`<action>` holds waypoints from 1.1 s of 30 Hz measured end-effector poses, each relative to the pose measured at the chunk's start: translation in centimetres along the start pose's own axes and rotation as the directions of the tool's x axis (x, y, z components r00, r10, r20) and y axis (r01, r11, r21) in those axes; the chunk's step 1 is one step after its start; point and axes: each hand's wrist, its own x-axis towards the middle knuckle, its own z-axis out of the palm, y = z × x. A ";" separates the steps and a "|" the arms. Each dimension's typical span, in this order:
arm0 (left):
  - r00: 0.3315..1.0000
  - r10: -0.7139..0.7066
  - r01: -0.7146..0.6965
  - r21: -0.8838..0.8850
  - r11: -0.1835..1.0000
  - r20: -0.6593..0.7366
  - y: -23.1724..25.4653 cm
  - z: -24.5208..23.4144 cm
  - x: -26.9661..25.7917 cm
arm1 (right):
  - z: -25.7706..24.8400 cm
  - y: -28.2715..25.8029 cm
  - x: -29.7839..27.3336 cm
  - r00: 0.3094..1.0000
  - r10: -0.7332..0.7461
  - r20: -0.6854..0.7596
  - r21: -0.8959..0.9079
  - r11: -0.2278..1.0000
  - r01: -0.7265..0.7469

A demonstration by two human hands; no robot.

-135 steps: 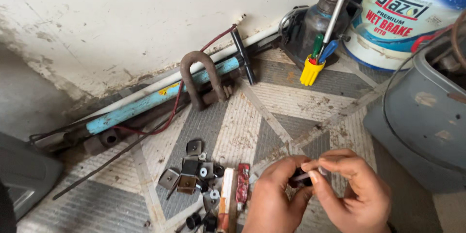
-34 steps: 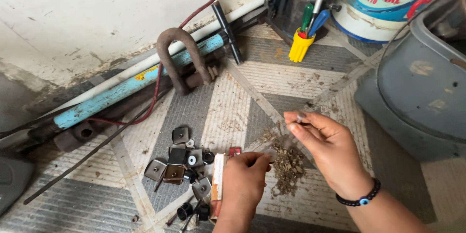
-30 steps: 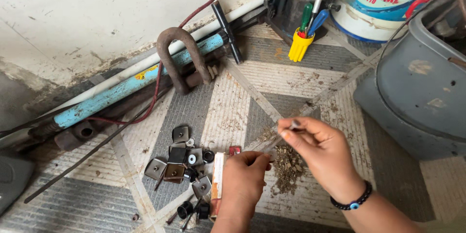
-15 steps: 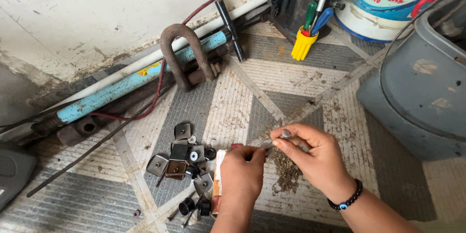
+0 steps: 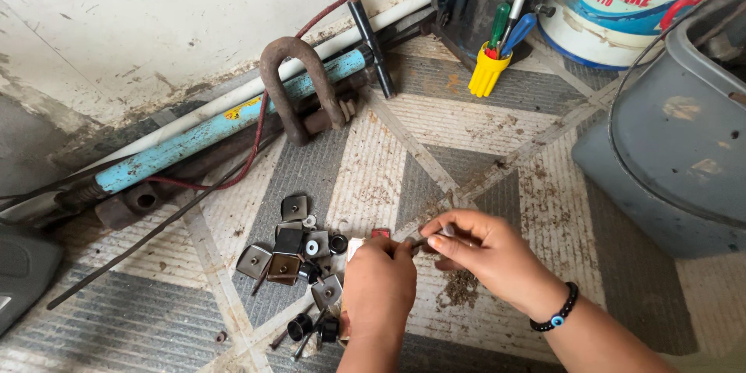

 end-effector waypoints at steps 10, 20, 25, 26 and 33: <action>0.994 0.002 0.005 -0.067 0.998 0.107 0.0 0.6 0.7 | 0.3 -1.0 -0.3 0.983 0.172 0.060 0.115 0.977 -0.178; 0.974 0.203 -0.176 -0.218 0.960 0.105 -0.8 1.4 1.1 | -0.7 1.3 0.7 1.000 0.022 0.011 0.029 0.999 -0.022; 0.961 0.213 -0.176 -0.205 0.963 0.176 -0.2 1.1 0.7 | -1.1 1.9 1.1 0.995 0.039 -0.090 -0.079 0.996 -0.046; 0.963 0.207 -0.173 -0.195 0.965 0.171 0.0 1.1 0.6 | -1.1 1.9 1.2 0.993 0.057 -0.100 -0.107 0.992 -0.067; 0.913 -0.079 0.315 -0.569 0.760 0.400 -0.5 1.2 1.8 | -1.9 -0.3 0.2 0.998 0.032 -0.051 0.055 0.998 -0.029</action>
